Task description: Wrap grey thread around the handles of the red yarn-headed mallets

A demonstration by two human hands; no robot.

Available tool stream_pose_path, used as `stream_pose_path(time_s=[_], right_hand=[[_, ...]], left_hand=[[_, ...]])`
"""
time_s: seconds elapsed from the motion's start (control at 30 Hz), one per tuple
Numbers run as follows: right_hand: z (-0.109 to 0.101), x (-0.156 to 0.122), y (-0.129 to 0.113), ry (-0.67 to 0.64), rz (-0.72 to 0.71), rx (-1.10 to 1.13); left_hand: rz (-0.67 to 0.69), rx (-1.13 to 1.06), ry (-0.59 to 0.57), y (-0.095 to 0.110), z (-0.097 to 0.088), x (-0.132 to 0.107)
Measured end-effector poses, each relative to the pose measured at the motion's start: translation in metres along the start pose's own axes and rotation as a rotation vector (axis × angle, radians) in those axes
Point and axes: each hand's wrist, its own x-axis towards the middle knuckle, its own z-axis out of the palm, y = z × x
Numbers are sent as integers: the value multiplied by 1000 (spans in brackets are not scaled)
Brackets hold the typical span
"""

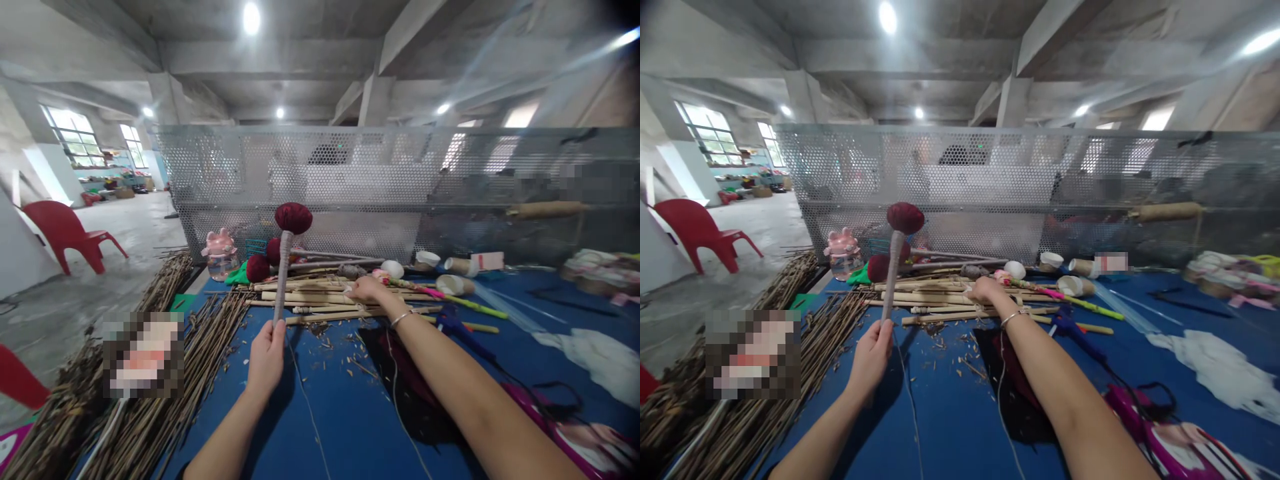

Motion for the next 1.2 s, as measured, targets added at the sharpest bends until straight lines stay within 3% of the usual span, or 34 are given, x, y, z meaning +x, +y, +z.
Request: stream_pose_path(time_s=[0.2,0.3,0.4,0.53,0.83,0.97,1.07,1.2], right_hand=[[-9,-12,-9,85,-14,141],[-32,-12,-24,155,-85,263],[-61,-8,-42,209,-160,525],[-90,-6,-65,190,-125,783],[-123,-12,-89,254,-261,981],[-131,-27,-93,300,-383,1094],[-110,-60,-94,157,-475,916],[-55,-127,-97,-276,-686,97]], left_hand=[[-4,-5,18,5,0,-3],[-7,-4,28,5,0,-4],[-2,3,30,4,-1,-3],[10,14,14,3,-2,-2],[8,0,16,0,-1,-2],[-12,-5,-10,-2,-1,0],[-26,-14,-19,-2,-1,0],[-28,-42,-13,1,-1,-2]])
